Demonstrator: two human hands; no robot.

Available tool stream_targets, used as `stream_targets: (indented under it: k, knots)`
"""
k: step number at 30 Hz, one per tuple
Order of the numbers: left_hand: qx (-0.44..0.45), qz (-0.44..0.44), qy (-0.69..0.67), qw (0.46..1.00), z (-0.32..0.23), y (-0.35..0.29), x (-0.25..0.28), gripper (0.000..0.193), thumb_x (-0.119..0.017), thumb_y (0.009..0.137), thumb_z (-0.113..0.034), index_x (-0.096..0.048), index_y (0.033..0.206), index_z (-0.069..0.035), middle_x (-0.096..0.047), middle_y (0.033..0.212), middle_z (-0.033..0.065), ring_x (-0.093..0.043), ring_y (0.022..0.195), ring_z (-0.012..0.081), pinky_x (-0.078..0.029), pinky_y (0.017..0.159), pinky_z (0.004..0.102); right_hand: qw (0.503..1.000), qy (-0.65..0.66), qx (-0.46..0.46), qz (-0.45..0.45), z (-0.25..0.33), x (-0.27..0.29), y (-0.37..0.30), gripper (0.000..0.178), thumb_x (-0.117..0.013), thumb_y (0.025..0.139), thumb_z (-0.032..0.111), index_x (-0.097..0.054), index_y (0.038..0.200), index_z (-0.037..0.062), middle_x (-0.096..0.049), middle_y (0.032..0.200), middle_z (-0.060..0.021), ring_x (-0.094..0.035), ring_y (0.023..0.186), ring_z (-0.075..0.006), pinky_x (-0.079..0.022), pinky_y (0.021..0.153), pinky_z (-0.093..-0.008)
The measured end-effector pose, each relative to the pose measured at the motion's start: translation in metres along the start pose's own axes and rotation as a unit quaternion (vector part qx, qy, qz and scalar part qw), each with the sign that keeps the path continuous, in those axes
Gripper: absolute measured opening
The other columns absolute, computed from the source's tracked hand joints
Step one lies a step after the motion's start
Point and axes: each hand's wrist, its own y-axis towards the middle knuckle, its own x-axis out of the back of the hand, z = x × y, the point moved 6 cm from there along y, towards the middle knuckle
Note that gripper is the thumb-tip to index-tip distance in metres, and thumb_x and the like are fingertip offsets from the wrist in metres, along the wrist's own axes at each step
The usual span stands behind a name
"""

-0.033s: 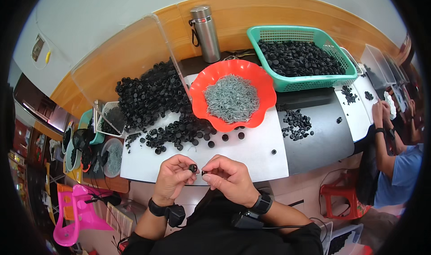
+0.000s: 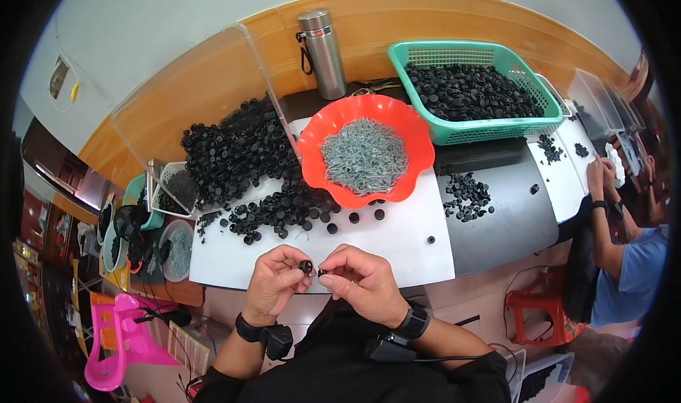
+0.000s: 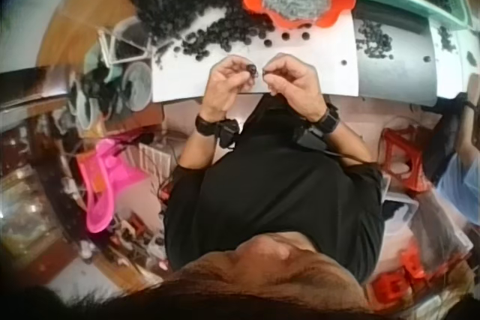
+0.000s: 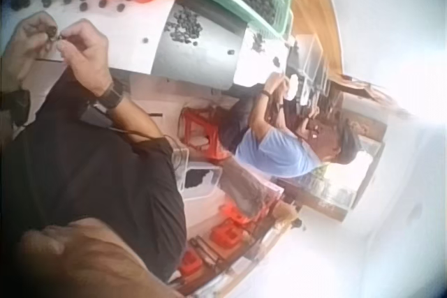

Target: Inserting small metal pins into round black plastic components for assembly.

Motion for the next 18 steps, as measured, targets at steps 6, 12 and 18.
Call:
stream_targets:
  k: [6,12,18]
  knots:
    - [0.031,0.032,-0.044,0.998,0.013,0.005,-0.006,0.02,-0.064,0.08,-0.006,-0.057,0.097,0.001,-0.063,0.083,0.009,-0.06,0.067,0.0128,-0.047,0.057,0.0223,0.999,-0.04,0.018,-0.017,0.009,0.005,-0.003,0.013,-0.061,0.083,-0.005,-0.057,0.095,-0.0044,-0.056,0.089,-0.0076,-0.056,0.067,-0.0081,-0.048,0.057,-0.0199]
    - [0.032,0.077,-0.096,0.992,0.016,0.006,-0.007,0.018,-0.059,0.082,0.0,-0.057,0.1,0.002,-0.063,0.087,0.0118,-0.061,0.071,0.0137,-0.05,0.061,0.022,0.999,-0.031,0.003,-0.016,0.005,0.005,-0.001,0.011,-0.063,0.084,-0.001,-0.059,0.094,-0.0033,-0.057,0.088,-0.0058,-0.055,0.067,-0.0067,-0.047,0.055,-0.0184]
    - [0.02,0.089,-0.071,0.993,0.016,0.006,-0.011,0.02,-0.059,0.081,0.003,-0.057,0.101,0.003,-0.063,0.086,0.0098,-0.062,0.074,0.0139,-0.05,0.062,0.0223,0.998,-0.051,0.016,-0.023,0.007,0.003,-0.002,0.008,-0.063,0.084,0.0,-0.06,0.091,-0.0019,-0.058,0.084,-0.004,-0.058,0.068,-0.0069,-0.047,0.056,-0.0192]
